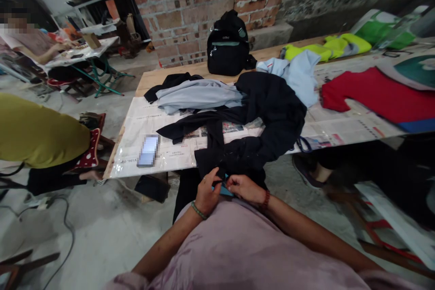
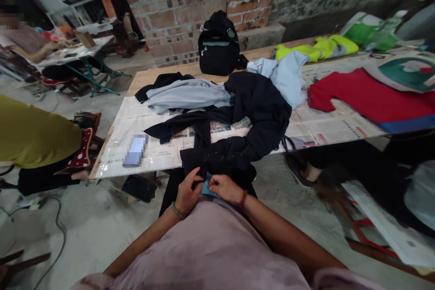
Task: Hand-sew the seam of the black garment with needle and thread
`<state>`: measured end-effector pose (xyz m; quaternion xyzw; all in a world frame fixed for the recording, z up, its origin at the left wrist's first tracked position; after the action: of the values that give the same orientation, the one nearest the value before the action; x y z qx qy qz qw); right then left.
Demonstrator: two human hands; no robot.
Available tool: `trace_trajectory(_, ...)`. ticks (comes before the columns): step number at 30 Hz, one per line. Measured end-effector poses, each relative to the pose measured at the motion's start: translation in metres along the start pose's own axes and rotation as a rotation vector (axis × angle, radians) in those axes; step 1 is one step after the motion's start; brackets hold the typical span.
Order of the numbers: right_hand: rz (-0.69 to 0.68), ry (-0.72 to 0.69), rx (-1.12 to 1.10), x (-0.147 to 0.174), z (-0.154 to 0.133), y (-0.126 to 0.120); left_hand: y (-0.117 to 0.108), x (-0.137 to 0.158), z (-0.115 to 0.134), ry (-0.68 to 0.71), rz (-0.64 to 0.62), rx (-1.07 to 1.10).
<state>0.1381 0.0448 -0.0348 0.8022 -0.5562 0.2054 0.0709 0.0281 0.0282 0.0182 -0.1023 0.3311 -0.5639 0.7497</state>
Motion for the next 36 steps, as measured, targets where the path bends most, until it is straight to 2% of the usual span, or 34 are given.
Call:
trace_trajectory(4, -0.031, 0.041, -0.001, -0.001, 0.000, 0.004, 0.002, -0.001, -0.002, -0.014, -0.023, 0.021)
trace_trajectory(7, 0.020, 0.050, -0.022, -0.004, 0.001, 0.004, 0.001, 0.000, 0.001, 0.022, -0.037, 0.025)
trace_trajectory(9, 0.055, 0.003, -0.006, -0.006, 0.000, 0.002, 0.001, 0.001, 0.005, 0.044, -0.052, 0.044)
trace_trajectory(12, 0.033, -0.108, 0.034, -0.006, -0.003, 0.000, -0.001, 0.001, 0.006, 0.018, -0.072, 0.121)
trace_trajectory(14, -0.004, -0.149, 0.054, -0.005, -0.002, -0.001, -0.006, -0.003, -0.006, -0.120, -0.027, 0.180)
trace_trajectory(16, -0.033, -0.164, 0.070, -0.005, 0.001, -0.002, -0.008, -0.006, -0.024, -0.337, 0.023, 0.237)
trace_trajectory(19, -0.066, -0.180, 0.076, -0.005, 0.001, -0.002, 0.002, -0.008, -0.040, -0.574, -0.064, 0.310)
trace_trajectory(21, -0.084, -0.199, 0.077, -0.005, -0.001, 0.000, 0.010, -0.010, -0.039, -0.627, -0.173, 0.307)
trace_trajectory(23, -0.091, -0.217, 0.084, -0.005, -0.005, 0.001, 0.014, -0.013, -0.033, -0.609, -0.246, 0.272)
trace_trajectory(27, -0.066, -0.255, 0.127, -0.005, -0.010, 0.000, 0.019, -0.019, -0.021, -0.514, -0.284, 0.287)
trace_trajectory(29, -0.043, -0.275, 0.152, -0.005, -0.012, -0.002, 0.024, -0.014, -0.027, -0.617, -0.296, 0.351)
trace_trajectory(33, -0.025, -0.292, 0.179, -0.005, -0.011, -0.006, 0.037, 0.003, -0.040, -0.933, -0.373, 0.557)
trace_trajectory(36, -0.020, -0.304, 0.204, -0.005, -0.011, -0.007, 0.038, 0.003, -0.036, -1.027, -0.422, 0.721)
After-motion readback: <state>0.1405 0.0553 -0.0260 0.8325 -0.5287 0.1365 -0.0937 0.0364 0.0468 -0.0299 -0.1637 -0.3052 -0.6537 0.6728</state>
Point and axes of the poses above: each hand's wrist, its own x-axis away from the middle knuckle, its own y-axis out of the palm, z = x × y, the point moved 9 cm from there along -x, towards the middle knuckle, and after that the axes turned 13 degrees about z, right-handed, at the moved point
